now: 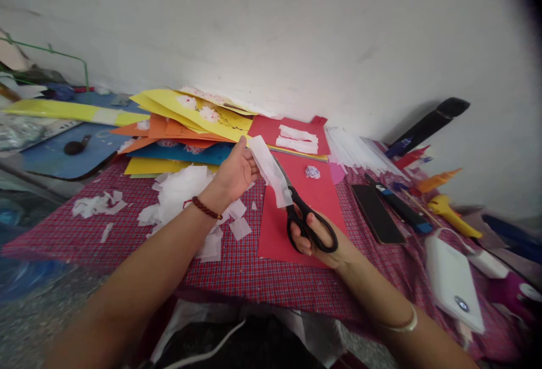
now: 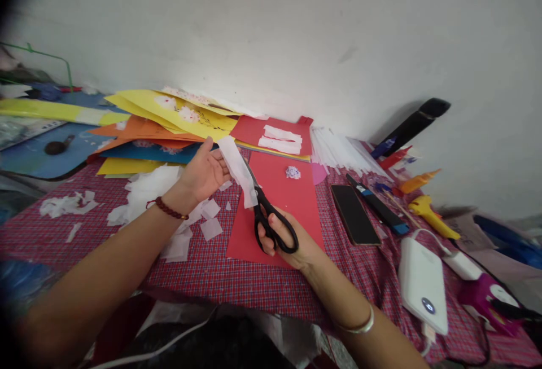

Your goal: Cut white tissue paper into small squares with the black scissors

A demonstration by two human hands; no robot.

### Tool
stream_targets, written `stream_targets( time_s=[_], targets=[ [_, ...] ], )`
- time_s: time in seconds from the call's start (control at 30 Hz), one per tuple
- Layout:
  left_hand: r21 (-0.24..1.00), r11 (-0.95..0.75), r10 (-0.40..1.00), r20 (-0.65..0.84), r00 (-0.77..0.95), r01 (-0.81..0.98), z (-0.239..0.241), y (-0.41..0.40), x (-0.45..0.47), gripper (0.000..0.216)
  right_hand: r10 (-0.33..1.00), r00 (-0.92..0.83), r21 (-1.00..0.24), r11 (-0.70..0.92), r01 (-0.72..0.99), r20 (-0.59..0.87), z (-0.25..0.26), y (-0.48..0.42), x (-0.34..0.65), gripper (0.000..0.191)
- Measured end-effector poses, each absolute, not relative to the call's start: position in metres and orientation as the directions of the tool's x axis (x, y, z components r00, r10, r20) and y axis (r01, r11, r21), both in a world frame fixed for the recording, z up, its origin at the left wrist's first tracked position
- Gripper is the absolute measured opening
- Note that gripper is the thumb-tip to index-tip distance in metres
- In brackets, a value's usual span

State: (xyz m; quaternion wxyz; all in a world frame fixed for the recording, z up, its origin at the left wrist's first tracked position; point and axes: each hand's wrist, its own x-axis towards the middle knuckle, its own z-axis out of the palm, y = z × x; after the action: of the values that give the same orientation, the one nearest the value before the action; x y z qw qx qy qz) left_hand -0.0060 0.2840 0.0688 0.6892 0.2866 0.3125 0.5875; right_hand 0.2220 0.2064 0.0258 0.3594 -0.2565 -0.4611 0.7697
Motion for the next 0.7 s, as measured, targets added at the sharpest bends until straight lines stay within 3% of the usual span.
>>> stream_targets(
  time_s=[0.23,0.47,0.57,0.7],
  targets=[
    [0.815,0.041,0.998,-0.057,-0.009,-0.578,0.067,0.279,-0.001,0.027,0.824,-0.563,-0.941,-0.243,-0.236,-0.071,0.026,0.206,0.219,0.042],
    [0.82,0.016,0.992,-0.086,-0.096,-0.572,0.063,0.279,0.002,0.017,0.829,-0.555,-0.981,-0.157,-0.115,-0.067,0.03,0.207,0.216,0.047],
    [0.805,0.047,0.99,-0.116,-0.08,-0.591,0.069,0.278,0.002,0.006,0.821,-0.567,-0.97,-0.185,-0.157,-0.065,0.028,0.206,0.217,0.047],
    [0.771,0.108,0.989,-0.148,-0.012,-0.627,0.076,0.276,0.004,0.019,0.75,-0.659,-0.907,-0.31,-0.285,-0.049,0.023,0.204,0.219,0.053]
  ],
)
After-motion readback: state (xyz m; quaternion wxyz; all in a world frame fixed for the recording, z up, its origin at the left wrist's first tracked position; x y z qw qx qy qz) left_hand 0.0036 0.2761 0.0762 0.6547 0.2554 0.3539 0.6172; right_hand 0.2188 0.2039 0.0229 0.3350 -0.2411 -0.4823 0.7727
